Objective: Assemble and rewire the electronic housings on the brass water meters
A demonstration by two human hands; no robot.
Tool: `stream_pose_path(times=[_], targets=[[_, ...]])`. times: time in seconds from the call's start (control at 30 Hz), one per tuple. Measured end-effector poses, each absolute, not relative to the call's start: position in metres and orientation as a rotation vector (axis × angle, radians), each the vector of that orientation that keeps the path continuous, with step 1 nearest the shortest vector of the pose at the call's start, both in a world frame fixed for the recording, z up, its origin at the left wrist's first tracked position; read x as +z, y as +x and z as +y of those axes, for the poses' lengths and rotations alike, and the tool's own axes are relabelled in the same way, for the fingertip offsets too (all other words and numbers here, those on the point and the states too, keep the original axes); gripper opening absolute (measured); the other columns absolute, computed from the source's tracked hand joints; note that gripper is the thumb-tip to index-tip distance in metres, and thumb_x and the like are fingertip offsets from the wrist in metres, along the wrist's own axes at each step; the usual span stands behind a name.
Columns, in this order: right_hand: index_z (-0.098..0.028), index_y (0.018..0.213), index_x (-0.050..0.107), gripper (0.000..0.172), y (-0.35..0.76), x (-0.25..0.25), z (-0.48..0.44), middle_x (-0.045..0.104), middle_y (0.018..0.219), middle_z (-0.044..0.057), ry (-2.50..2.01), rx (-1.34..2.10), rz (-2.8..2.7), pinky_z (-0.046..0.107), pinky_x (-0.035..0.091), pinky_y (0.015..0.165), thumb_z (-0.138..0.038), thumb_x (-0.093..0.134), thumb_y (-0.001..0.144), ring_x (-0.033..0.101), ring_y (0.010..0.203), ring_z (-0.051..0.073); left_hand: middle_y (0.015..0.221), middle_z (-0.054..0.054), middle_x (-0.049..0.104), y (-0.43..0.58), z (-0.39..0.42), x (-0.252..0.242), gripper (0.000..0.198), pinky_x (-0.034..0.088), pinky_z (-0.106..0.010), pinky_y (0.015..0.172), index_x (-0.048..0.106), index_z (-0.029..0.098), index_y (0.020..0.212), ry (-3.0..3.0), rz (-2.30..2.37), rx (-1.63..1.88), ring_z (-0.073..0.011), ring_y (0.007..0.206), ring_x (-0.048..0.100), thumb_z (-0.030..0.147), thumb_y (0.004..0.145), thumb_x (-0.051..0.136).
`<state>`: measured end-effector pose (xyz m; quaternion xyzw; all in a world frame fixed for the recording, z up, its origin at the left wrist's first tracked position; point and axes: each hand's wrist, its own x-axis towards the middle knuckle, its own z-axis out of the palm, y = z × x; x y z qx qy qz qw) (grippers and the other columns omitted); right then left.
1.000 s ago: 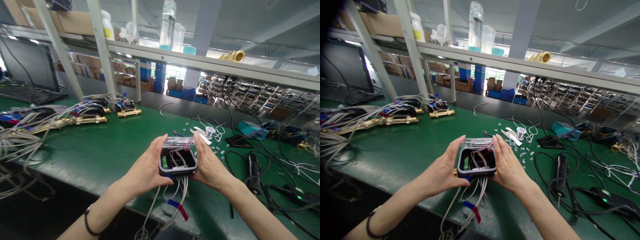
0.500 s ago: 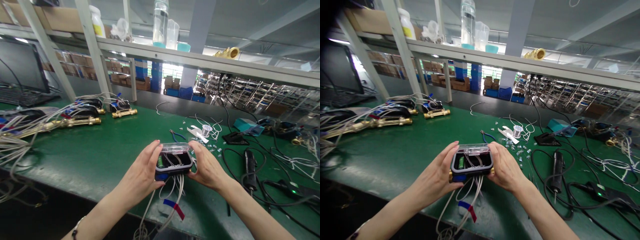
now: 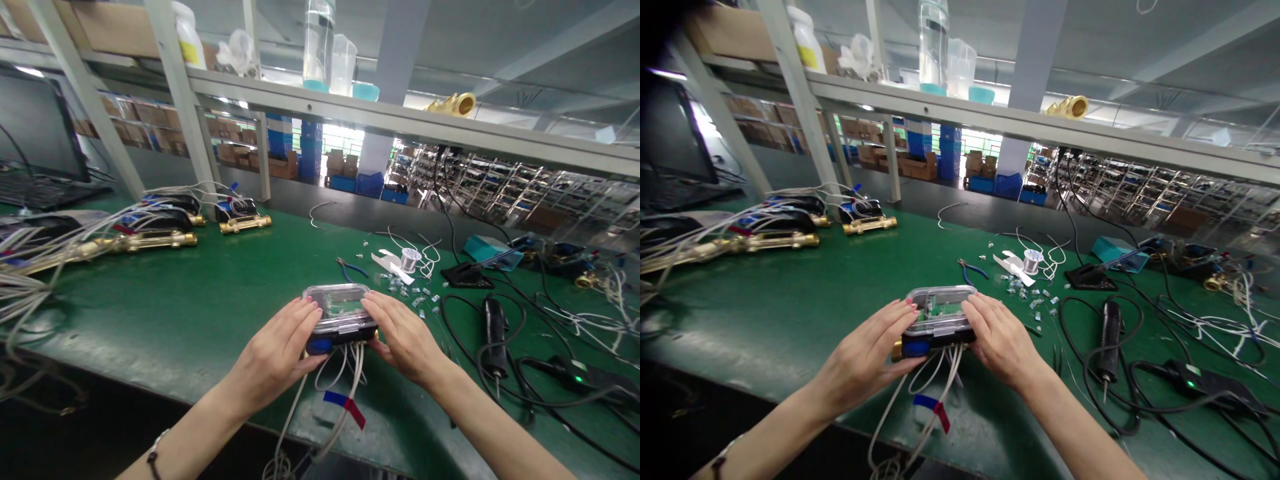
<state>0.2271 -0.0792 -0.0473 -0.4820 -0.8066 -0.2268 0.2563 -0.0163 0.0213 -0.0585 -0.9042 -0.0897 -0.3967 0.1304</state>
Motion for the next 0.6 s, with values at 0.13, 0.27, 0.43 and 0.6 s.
stream_pose_path(times=[0.13, 0.27, 0.43, 0.6], targets=[[-0.004, 0.132, 0.044, 0.049, 0.227, -0.048, -0.079, 0.054, 0.128, 0.022, -1.326, -0.652, -2.220, 0.045, 0.049, 0.100, -0.013, 0.055, 0.086, 0.049, 0.124, 0.029, 0.120, -0.021, 0.061, -0.016, 0.025, -0.059, 0.049, 0.047, -0.043, 0.105, 0.051, 0.002, 0.122, -2.586, -0.206, -1.177, -0.0292, 0.120, 0.056, 0.024, 0.082, 0.068], [-0.006, 0.132, 0.044, 0.046, 0.228, -0.047, -0.079, 0.056, 0.127, 0.021, -1.341, -0.681, -2.238, 0.043, 0.050, 0.099, -0.015, 0.054, 0.088, 0.051, 0.123, 0.027, 0.122, -0.019, 0.061, -0.015, 0.029, -0.063, 0.054, 0.047, -0.043, 0.106, 0.046, 0.006, 0.129, -2.622, -0.185, -1.198, -0.0283, 0.121, 0.055, 0.024, 0.082, 0.067], [-0.004, 0.127, 0.051, 0.045, 0.218, -0.043, -0.085, 0.059, 0.123, 0.022, -1.408, -0.724, -2.227, 0.045, 0.052, 0.095, -0.016, 0.058, 0.084, 0.057, 0.115, 0.030, 0.136, -0.012, 0.052, -0.020, 0.018, -0.063, 0.054, 0.044, -0.045, 0.107, 0.039, 0.020, 0.137, -2.913, -0.556, -1.221, -0.0261, 0.127, 0.049, 0.026, 0.087, 0.059], [0.004, 0.119, 0.056, 0.039, 0.185, -0.042, -0.096, 0.060, 0.118, 0.027, -1.547, -0.813, -2.181, 0.047, 0.054, 0.089, -0.011, 0.056, 0.083, 0.061, 0.108, 0.035, 0.101, -0.008, 0.068, -0.038, -0.019, -0.060, 0.038, 0.057, -0.039, 0.082, 0.057, 0.017, 0.110, -3.081, -1.797, -1.402, -0.0227, 0.090, 0.067, 0.048, 0.089, 0.048]])
